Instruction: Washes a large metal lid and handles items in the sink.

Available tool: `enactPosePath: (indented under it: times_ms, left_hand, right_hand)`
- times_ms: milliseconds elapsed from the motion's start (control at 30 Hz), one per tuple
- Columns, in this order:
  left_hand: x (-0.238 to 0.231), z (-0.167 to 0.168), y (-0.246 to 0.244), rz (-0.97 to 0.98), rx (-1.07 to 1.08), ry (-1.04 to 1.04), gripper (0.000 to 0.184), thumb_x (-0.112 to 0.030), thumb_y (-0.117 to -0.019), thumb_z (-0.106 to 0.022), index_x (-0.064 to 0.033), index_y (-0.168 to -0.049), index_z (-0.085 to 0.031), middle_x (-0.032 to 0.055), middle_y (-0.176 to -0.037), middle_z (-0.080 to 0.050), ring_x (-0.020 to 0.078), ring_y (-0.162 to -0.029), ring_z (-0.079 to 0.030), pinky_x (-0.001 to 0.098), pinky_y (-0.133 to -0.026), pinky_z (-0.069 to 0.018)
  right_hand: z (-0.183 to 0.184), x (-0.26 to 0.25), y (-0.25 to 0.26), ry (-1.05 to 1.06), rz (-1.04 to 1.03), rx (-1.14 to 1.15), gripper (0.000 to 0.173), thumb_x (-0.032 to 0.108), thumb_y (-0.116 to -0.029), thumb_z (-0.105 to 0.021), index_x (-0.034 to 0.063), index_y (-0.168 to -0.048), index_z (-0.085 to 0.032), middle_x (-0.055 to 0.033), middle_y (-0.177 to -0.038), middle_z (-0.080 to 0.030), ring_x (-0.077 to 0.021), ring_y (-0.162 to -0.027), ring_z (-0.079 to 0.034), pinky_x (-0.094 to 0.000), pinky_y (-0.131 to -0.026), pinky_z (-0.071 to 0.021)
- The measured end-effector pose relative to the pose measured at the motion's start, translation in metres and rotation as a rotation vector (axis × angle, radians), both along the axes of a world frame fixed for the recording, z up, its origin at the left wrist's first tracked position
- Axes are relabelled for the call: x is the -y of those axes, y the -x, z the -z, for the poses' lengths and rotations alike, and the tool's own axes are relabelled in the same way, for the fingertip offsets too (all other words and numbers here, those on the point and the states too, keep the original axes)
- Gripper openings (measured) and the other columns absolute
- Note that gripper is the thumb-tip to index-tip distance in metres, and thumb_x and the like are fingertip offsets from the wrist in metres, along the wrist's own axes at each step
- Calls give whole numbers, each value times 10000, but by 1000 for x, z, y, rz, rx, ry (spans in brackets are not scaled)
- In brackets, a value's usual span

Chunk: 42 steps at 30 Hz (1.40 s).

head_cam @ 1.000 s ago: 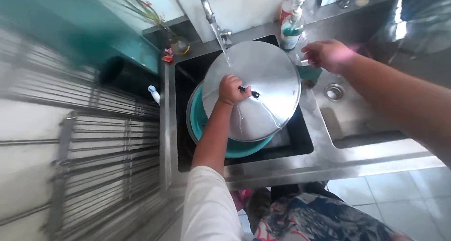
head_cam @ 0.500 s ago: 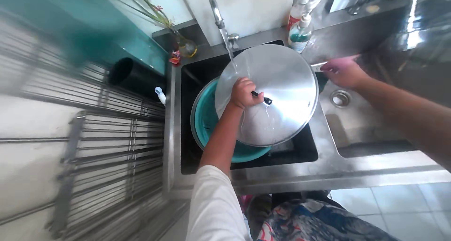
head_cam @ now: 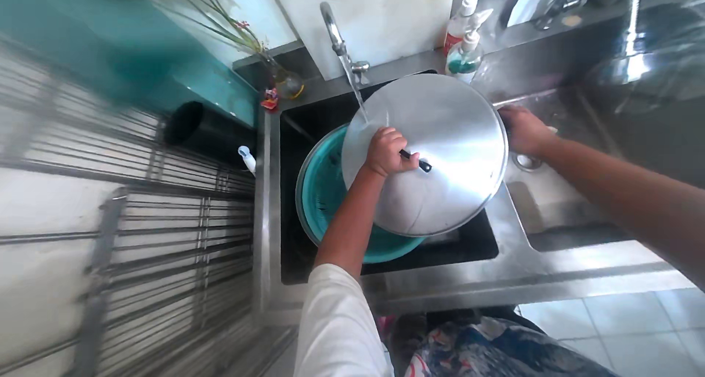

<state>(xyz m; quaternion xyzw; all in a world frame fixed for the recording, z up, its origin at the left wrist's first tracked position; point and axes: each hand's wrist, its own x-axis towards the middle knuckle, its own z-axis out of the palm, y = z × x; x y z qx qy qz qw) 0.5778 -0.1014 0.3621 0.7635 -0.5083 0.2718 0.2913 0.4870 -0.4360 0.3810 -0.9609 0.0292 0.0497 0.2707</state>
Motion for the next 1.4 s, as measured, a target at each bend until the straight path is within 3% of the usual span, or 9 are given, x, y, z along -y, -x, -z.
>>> enactPosePath:
  times_ms: [167, 367, 467, 533, 700, 967, 1167, 1400]
  left_hand:
    - [4, 1, 7, 29, 9, -3, 609, -574, -908, -478, -89, -539, -473, 85, -552, -523, 265, -589, -585, 421, -633, -495]
    - [5, 0, 12, 38, 31, -3, 621, -581, -917, -464, -89, -538, -470, 77, -540, -508, 257, -571, -565, 410, -619, -482]
    - [2, -1, 11, 34, 21, -36, 614, -576, -909, -478, -85, -541, -476, 81, -550, -521, 262, -586, -580, 417, -626, -487]
    - [-3, -3, 9, 12, 16, -75, 597, -559, -896, -493, -78, -542, -486, 91, -556, -540, 276, -595, -603, 432, -629, -503]
    - [-31, -8, 2, -110, -22, -177, 596, -544, -880, -544, -54, -543, -517, 121, -581, -587, 313, -634, -649, 472, -668, -529]
    - [-78, -8, -16, -409, 16, -328, 614, -550, -892, -557, -31, -563, -547, 150, -621, -635, 340, -673, -687, 504, -650, -531]
    - [-97, -11, -15, -513, 38, -370, 650, -579, -902, -519, -32, -552, -530, 152, -598, -620, 342, -641, -677, 505, -596, -500]
    - [-98, -12, -7, -612, 0, -354, 626, -546, -887, -591, -22, -551, -525, 163, -601, -618, 355, -654, -677, 512, -608, -490]
  right_hand:
    - [-6, -5, 3, -2, 6, -12, 371, 101, -883, -777, -71, -1197, -679, -278, -1316, -622, -492, -1272, -548, -646, -1082, -418]
    - [-4, -5, 6, -17, 9, -1, 323, 117, -925, -729, -55, -1194, -685, -260, -1319, -630, -468, -1278, -557, -636, -1093, -413]
    - [5, 0, 4, -22, 9, 11, 330, 124, -876, -778, -20, -1162, -700, -227, -1273, -658, -432, -1238, -594, -632, -1068, -446]
    - [7, 1, 5, -34, -5, 38, 325, 92, -847, -796, -38, -1129, -699, -257, -1239, -661, -461, -1189, -613, -659, -1014, -470]
    - [-2, -4, 11, -69, 7, 16, 268, 99, -974, -686, -17, -1215, -692, -266, -1313, -635, -465, -1244, -596, -641, -1053, -467]
    - [6, -2, 13, -59, -1, 29, 285, 123, -982, -667, 2, -1239, -685, -236, -1333, -633, -440, -1258, -593, -630, -1054, -468]
    - [5, -2, 13, -71, -14, 29, 293, 109, -984, -670, -15, -1250, -677, -242, -1350, -625, -442, -1274, -586, -612, -1074, -462]
    - [9, -1, 13, -71, 2, 9, 289, 108, -982, -666, 0, -1249, -674, -234, -1318, -643, -445, -1246, -604, -647, -1043, -469]
